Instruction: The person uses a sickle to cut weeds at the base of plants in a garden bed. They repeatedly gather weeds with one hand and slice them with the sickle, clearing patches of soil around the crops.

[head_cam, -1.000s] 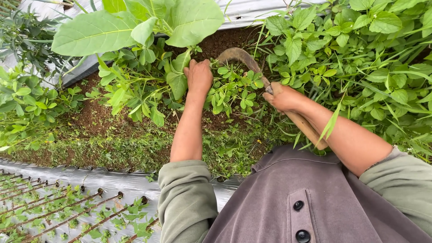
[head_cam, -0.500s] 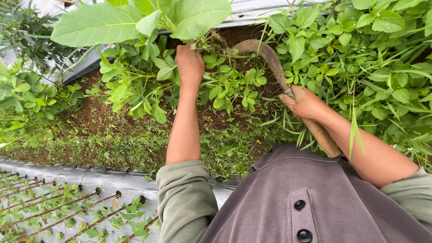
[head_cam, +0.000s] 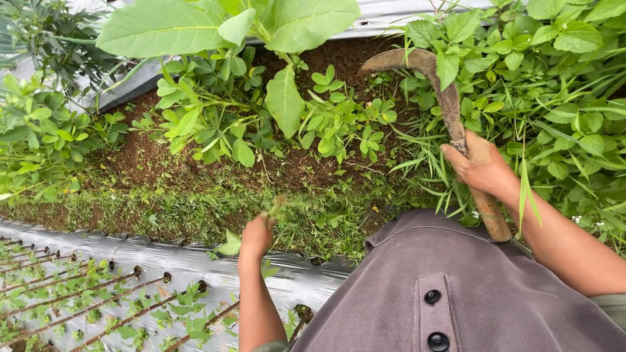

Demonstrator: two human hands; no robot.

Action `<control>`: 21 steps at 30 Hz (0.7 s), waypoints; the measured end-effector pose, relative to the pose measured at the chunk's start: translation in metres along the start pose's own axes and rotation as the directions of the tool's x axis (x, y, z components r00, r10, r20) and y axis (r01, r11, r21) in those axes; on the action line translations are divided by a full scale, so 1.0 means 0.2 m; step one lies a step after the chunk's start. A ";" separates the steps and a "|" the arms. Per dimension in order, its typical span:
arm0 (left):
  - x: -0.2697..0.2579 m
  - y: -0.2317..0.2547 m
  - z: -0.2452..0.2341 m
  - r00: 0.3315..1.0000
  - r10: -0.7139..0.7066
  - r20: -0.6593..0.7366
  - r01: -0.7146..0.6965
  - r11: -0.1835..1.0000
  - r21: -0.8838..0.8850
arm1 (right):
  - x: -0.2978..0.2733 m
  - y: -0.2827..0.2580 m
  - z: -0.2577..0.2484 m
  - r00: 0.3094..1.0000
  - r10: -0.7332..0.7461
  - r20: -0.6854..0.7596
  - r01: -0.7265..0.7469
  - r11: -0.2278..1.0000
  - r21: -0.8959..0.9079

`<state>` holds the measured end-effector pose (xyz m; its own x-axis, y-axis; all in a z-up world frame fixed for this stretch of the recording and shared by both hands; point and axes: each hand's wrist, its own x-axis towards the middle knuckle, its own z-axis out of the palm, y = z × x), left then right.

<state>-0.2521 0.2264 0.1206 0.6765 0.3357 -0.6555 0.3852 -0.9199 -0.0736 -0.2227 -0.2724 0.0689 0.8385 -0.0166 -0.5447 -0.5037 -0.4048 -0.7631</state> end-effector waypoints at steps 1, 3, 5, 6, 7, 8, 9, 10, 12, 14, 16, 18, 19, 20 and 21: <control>0.03 -0.13 0.13 1.000 -0.007 0.000 0.007 1.000 -0.007 | -0.01 -0.01 0.00 1.000 -0.004 0.007 0.004 1.000 -0.006; 0.07 -0.40 0.40 0.973 -0.216 0.080 0.204 0.969 0.136 | -0.03 -0.02 0.01 1.000 0.016 0.001 -0.016 0.998 -0.067; 0.08 -0.52 0.57 0.951 -0.268 0.157 0.230 0.947 0.223 | -0.01 0.03 0.03 0.999 -0.010 -0.035 0.008 0.997 -0.074; 0.10 -0.57 0.65 0.921 -0.314 0.229 0.232 0.917 0.325 | -0.02 0.06 0.04 0.996 -0.023 -0.082 0.017 0.997 -0.071; 0.09 -0.46 0.60 0.922 -0.309 0.232 0.225 0.918 0.326 | -0.01 0.09 0.05 0.996 -0.018 -0.087 0.012 0.997 -0.073; 0.06 -0.36 0.56 0.961 -0.145 0.236 0.121 0.986 0.113 | 0.00 0.12 0.06 0.992 -0.049 -0.114 0.037 0.994 -0.104; 0.02 -0.26 0.52 0.980 0.017 0.198 0.004 0.995 -0.103 | 0.01 0.15 0.07 0.987 -0.081 -0.140 0.062 0.989 -0.136; 0.04 -0.14 0.49 0.980 0.018 0.198 0.004 0.994 -0.111 | 0.00 0.15 0.08 0.987 -0.084 -0.139 0.064 0.988 -0.144; 0.07 0.11 0.42 0.895 0.445 -0.029 -0.445 0.889 -0.103 | -0.02 0.17 0.08 0.969 -0.166 -0.185 0.139 0.979 -0.152; 0.12 0.34 0.37 0.770 0.613 -0.177 -0.627 0.778 -0.033 | -0.05 0.18 0.10 0.966 -0.154 -0.206 0.118 0.977 -0.180; 0.13 0.56 0.30 0.588 0.749 -0.306 -0.772 0.632 0.066 | -0.09 0.18 0.10 0.962 -0.144 -0.231 0.096 0.974 -0.207; 0.10 0.75 0.20 0.019 0.782 -0.622 -0.935 0.235 0.266 | -0.13 0.19 0.11 0.950 -0.172 -0.262 0.114 0.968 -0.223; 0.06 0.82 0.13 0.011 0.782 -0.623 -0.937 0.225 0.266 | -0.15 0.21 0.11 0.947 -0.171 -0.271 0.110 0.968 -0.226; 0.02 0.88 0.07 -0.107 0.774 -0.625 -0.925 0.153 0.348 | -0.16 0.23 0.12 0.938 -0.189 -0.292 0.128 0.968 -0.215; -0.01 0.95 0.01 -0.223 0.756 -0.615 -0.899 0.084 0.429 | -0.18 0.25 0.13 0.927 -0.206 -0.313 0.146 0.968 -0.206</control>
<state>-0.1819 0.0503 0.1075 0.5265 -0.6459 0.5529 -0.8455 -0.4659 0.2609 -0.2830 -0.2694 0.0411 0.9462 -0.2185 -0.2388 -0.3228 -0.5821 -0.7463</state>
